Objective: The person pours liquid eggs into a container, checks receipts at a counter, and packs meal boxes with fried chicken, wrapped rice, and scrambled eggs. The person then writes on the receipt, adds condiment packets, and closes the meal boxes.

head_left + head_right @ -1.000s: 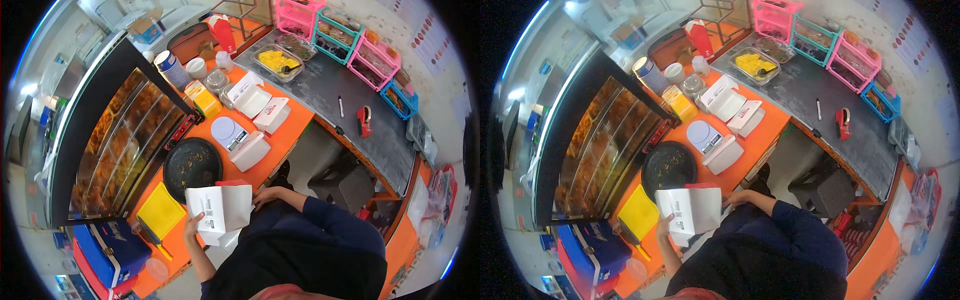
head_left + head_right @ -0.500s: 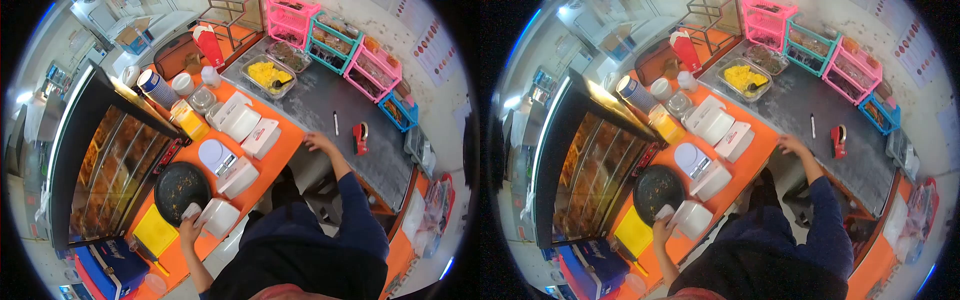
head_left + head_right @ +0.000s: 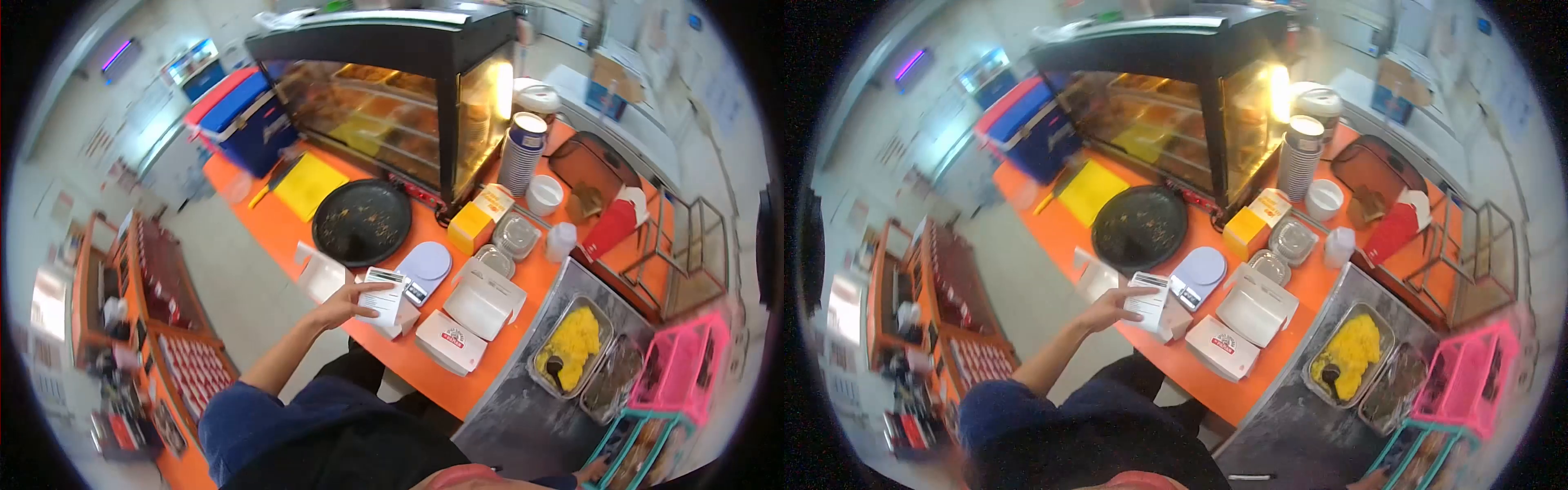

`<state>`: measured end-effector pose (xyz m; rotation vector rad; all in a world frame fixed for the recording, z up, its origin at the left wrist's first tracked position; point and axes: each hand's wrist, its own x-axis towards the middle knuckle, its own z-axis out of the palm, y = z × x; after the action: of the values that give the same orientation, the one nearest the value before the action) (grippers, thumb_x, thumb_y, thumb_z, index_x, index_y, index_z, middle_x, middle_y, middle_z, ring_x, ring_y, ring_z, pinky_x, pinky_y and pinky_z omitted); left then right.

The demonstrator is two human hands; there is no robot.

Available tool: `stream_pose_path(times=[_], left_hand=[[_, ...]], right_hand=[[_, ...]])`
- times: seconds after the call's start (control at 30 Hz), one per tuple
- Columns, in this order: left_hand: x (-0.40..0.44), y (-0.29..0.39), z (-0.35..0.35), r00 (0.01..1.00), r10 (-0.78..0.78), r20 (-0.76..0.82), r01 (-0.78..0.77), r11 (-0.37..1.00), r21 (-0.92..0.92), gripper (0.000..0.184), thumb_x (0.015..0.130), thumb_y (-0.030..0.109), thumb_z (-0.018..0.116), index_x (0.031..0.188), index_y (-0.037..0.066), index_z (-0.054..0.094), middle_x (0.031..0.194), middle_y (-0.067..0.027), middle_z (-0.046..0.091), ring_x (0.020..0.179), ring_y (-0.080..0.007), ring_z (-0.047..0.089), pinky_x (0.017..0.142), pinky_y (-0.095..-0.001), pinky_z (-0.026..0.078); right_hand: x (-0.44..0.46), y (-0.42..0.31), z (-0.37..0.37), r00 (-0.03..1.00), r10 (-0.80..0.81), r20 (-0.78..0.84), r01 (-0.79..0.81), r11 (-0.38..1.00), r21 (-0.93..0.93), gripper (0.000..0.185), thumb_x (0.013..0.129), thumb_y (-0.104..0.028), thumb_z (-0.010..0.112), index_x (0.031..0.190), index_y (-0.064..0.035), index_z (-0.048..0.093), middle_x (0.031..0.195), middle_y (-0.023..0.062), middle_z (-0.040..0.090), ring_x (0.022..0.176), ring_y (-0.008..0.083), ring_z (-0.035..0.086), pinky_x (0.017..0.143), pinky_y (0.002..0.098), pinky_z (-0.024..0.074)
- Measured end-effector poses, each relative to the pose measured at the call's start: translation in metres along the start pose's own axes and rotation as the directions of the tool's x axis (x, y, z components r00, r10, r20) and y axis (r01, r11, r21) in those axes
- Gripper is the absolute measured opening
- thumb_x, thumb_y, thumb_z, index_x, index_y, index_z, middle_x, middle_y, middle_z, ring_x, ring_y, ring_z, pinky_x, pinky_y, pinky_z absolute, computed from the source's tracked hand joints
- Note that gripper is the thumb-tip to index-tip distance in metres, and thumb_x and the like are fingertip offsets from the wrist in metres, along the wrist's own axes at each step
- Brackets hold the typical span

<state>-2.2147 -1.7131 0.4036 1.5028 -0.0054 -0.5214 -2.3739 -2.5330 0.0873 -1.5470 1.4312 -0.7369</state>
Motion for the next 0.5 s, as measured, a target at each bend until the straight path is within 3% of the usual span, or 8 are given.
stream_pose_path(times=[0.2,0.33,0.43,0.5], left_hand=[[-0.026,-0.010,0.036,0.997,-0.070,-0.041,0.069,0.997,-0.027,0.081,0.067,-0.017,0.059,0.140,0.011,0.038,0.138,-0.0084,0.043,0.121,-0.0189,0.047,0.101,-0.0317,0.040],[-0.021,-0.023,0.065,0.986,-0.063,-0.156,0.046,0.993,-0.108,0.081,0.066,-0.018,0.061,0.139,0.012,0.040,0.132,-0.0076,0.049,0.114,-0.0164,0.051,0.098,-0.0292,0.042],[-0.010,-0.035,0.095,0.975,0.072,-0.210,-0.078,0.997,-0.024,0.078,0.066,-0.014,0.062,0.137,0.010,0.041,0.129,-0.0093,0.051,0.114,-0.0172,0.051,0.097,-0.0303,0.043],[0.002,-0.049,0.120,0.954,0.142,-0.264,-0.141,0.990,0.022,0.061,0.071,-0.012,0.057,0.129,0.004,0.050,0.125,-0.0106,0.054,0.114,-0.0198,0.052,0.098,-0.0324,0.043]], right_hand=[[0.016,-0.006,0.009,0.999,0.009,-0.035,-0.007,0.999,0.039,0.031,0.089,-0.018,0.051,0.114,-0.0010,0.057,0.115,0.0129,0.057,0.104,0.0262,0.054,0.086,0.0414,0.0471],[-0.001,-0.012,-0.014,0.993,-0.029,-0.117,0.055,0.973,0.223,0.031,0.087,-0.017,0.053,0.110,0.0020,0.059,0.110,0.0138,0.059,0.100,0.0258,0.056,0.086,0.0400,0.0460],[-0.062,-0.033,-0.034,0.977,-0.083,-0.197,0.156,0.907,0.391,0.031,0.085,-0.017,0.054,0.106,0.0042,0.061,0.107,0.0144,0.061,0.096,0.0255,0.057,0.087,0.0390,0.0451],[-0.116,-0.050,-0.035,0.970,-0.140,-0.197,0.216,0.870,0.444,0.031,0.084,-0.017,0.055,0.104,0.0057,0.062,0.104,0.0148,0.062,0.094,0.0253,0.058,0.087,0.0383,0.0446]])
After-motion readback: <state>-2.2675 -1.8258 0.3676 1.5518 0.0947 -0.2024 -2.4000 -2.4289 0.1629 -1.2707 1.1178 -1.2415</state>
